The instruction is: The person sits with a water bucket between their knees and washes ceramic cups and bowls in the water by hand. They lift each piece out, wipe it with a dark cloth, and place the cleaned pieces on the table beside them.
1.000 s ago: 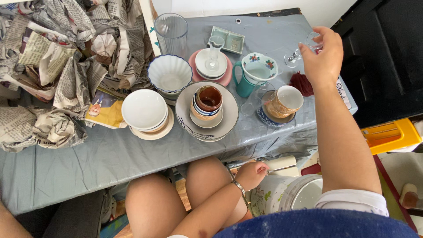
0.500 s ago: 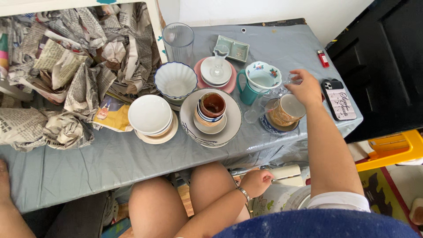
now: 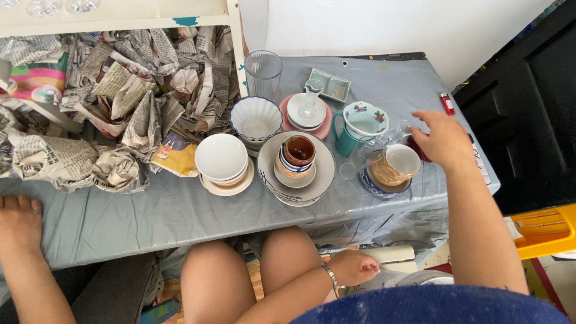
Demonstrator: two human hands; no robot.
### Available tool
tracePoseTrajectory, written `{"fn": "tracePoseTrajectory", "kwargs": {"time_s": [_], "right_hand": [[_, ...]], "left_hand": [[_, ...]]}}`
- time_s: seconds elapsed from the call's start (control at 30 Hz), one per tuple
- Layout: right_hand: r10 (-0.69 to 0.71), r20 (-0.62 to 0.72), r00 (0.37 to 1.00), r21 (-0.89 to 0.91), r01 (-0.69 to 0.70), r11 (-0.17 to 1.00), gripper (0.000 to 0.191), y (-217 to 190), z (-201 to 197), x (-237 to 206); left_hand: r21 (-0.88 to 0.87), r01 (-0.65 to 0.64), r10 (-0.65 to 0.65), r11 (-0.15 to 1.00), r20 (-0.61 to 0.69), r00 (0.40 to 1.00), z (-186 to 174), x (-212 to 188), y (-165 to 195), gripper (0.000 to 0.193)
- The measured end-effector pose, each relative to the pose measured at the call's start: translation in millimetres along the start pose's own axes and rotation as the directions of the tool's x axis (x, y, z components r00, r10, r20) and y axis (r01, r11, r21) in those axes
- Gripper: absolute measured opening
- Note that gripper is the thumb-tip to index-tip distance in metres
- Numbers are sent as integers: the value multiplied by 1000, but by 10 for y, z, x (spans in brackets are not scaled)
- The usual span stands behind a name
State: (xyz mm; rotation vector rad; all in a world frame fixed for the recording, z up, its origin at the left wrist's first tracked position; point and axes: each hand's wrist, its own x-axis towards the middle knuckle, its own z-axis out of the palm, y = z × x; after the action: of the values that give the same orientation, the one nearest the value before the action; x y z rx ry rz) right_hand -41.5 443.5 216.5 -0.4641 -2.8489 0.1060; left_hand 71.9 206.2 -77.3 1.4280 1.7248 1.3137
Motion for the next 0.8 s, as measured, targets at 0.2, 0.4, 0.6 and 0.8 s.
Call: {"fn": "tracePoseTrajectory", "kwargs": {"time_s": [0.2,0.4,0.6,0.8], "right_hand": [[-255,-461,850,331,431,840,18,-726,247,-965],[53,-400,915,691,263,673,2,-1167,1238,-1457],[-7,-142,990,685,104,721,7,-1075,1672,-1441],[-4,-122,993,639,82,765,12,-1064,1677,-1413]], "left_hand": [[-109,-318,310,942,-83,947,-861,-279,844,28],[256,-435,504,863,-471,724,-2298,-343,1573,8],[319,-16,307,947,-894,327,-3886,172,1676,28],[692,693,609,204,-643,464,-5384,294,1316,15]]}}
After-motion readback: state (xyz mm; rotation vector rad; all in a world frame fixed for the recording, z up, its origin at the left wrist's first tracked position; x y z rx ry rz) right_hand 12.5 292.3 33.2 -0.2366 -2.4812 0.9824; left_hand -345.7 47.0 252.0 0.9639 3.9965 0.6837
